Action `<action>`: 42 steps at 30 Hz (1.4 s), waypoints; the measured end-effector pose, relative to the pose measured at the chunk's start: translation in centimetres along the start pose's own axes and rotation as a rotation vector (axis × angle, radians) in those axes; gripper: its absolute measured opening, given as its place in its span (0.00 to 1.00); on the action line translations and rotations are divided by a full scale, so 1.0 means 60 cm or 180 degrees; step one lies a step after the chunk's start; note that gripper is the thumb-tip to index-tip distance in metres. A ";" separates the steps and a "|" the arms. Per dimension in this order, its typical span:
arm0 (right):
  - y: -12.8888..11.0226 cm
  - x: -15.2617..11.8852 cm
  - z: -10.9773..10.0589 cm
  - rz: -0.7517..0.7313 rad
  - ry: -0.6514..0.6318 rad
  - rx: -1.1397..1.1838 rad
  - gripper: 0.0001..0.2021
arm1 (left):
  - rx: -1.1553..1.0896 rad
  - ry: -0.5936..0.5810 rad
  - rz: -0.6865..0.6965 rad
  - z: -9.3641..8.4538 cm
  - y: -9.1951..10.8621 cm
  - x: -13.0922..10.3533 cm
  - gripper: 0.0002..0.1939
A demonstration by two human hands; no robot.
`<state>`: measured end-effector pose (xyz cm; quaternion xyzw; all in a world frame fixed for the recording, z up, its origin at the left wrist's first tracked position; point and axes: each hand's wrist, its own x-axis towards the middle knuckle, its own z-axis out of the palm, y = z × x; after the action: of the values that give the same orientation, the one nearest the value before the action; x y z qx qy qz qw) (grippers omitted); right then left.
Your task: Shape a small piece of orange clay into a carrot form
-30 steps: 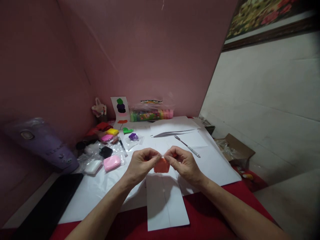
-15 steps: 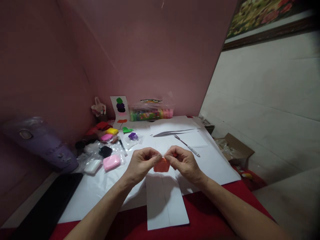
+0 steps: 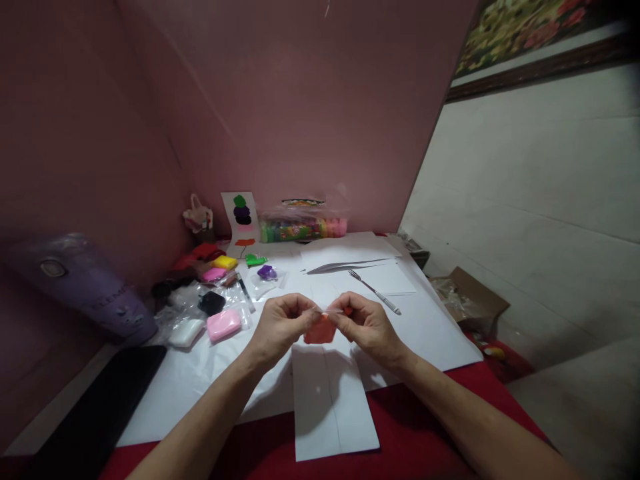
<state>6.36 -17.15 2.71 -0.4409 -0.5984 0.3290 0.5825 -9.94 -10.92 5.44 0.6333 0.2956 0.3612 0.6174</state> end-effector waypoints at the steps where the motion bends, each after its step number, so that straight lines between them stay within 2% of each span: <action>1: -0.001 0.000 0.000 -0.0002 -0.0008 0.0007 0.07 | -0.0001 -0.0013 -0.0003 0.000 -0.001 0.000 0.12; 9: -0.004 -0.002 0.001 -0.0059 0.0045 -0.0070 0.08 | 0.0236 -0.0154 0.0093 0.000 -0.004 0.000 0.11; 14: -0.009 0.000 0.002 -0.0160 0.0076 -0.0303 0.08 | 0.0589 -0.0088 0.0376 0.000 -0.008 0.000 0.10; 20: -0.015 -0.001 0.002 -0.0466 0.0102 -0.0767 0.06 | 0.1333 0.0067 0.0876 0.002 -0.010 -0.004 0.09; 28: -0.007 -0.004 0.006 -0.0425 0.0126 -0.0748 0.06 | 0.1468 -0.0044 0.1120 0.002 -0.010 -0.006 0.07; 32: -0.007 -0.006 0.010 -0.0254 0.0131 -0.0514 0.06 | 0.1238 -0.0047 0.1017 0.005 -0.011 -0.004 0.06; 38: -0.014 -0.002 -0.002 -0.0122 0.0209 -0.0255 0.08 | 0.0570 -0.0073 0.0456 -0.003 -0.001 -0.001 0.09; 42: -0.019 0.002 -0.009 0.0038 0.0178 -0.0140 0.10 | 0.0452 0.0069 0.0404 -0.010 0.007 0.000 0.10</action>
<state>6.76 -17.57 3.82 -0.4662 -0.5863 0.3068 0.5872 -10.49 -10.60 5.82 0.6889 0.2865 0.3846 0.5435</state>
